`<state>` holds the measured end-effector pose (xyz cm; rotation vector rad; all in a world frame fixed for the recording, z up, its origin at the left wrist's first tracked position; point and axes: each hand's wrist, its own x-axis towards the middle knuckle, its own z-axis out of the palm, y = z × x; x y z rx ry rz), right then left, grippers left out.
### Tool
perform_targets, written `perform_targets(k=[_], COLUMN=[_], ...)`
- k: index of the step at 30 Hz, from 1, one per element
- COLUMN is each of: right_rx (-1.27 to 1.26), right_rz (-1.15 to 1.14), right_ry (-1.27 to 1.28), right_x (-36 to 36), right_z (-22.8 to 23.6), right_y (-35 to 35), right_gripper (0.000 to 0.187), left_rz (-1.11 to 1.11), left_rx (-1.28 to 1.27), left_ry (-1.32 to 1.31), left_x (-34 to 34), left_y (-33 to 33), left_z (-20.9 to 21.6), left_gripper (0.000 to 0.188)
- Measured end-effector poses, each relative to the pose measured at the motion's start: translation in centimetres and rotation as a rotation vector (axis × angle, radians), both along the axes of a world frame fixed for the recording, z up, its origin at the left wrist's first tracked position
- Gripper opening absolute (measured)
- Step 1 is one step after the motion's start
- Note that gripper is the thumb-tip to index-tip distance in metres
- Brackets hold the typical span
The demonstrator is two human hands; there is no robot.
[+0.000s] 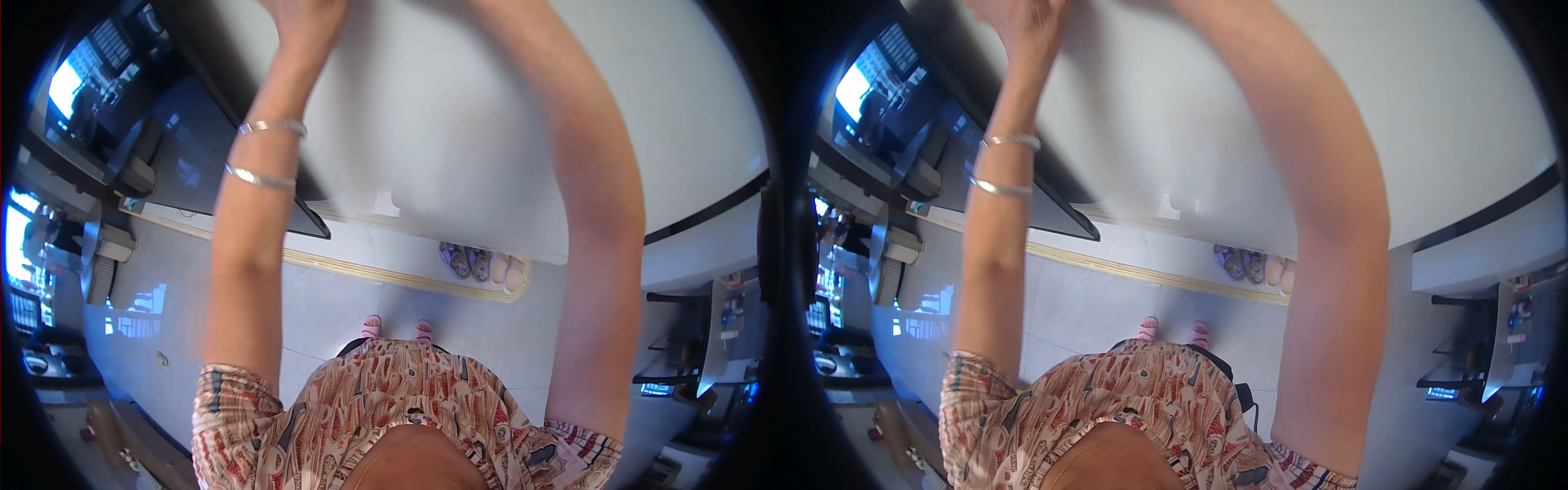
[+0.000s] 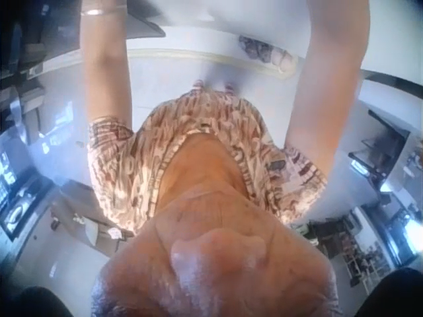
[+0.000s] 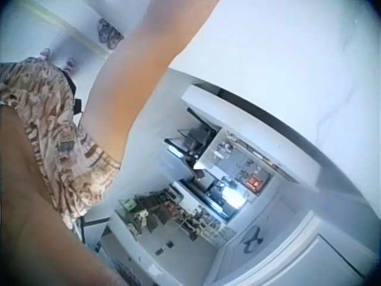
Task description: The person folds a cloth and wipes down the surface of a marble wall across different sections with it.
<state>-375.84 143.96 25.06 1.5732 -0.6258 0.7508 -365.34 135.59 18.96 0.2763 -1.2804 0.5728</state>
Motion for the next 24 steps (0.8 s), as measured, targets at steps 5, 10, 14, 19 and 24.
perform_targets(k=[5, 10, 14, 19, 24], right_rx=[0.481, 0.489, 0.841, 1.150, 1.353], right_rz=[0.002, -0.175, -0.158, -0.364, -0.286], right_ry=[-0.072, -0.007, -0.032, 0.093, -0.718], right_x=[2.7, 1.9, -0.7, -2.3, -5.7], right_z=[-8.0, -20.3, -31.0, -41.2, -46.8], right_y=[-1.8, -1.5, 2.3, 7.5, 16.2], right_gripper=[0.044, 0.038, 0.039, 0.035, 0.041], left_rz=[-0.014, -0.085, -0.210, -0.605, -0.901], left_rx=[0.432, 0.741, 0.880, 1.424, 1.756], left_ry=[-0.009, -0.300, -0.488, -0.711, -0.815], left_x=[2.7, 3.8, 3.6, 3.0, 0.2], left_y=[0.0, 2.0, 5.0, 10.3, 16.1], left_z=[-10.9, -22.9, -33.7, -45.2, -40.2], left_gripper=[0.073, 0.083, 0.073, 0.068, 0.043])
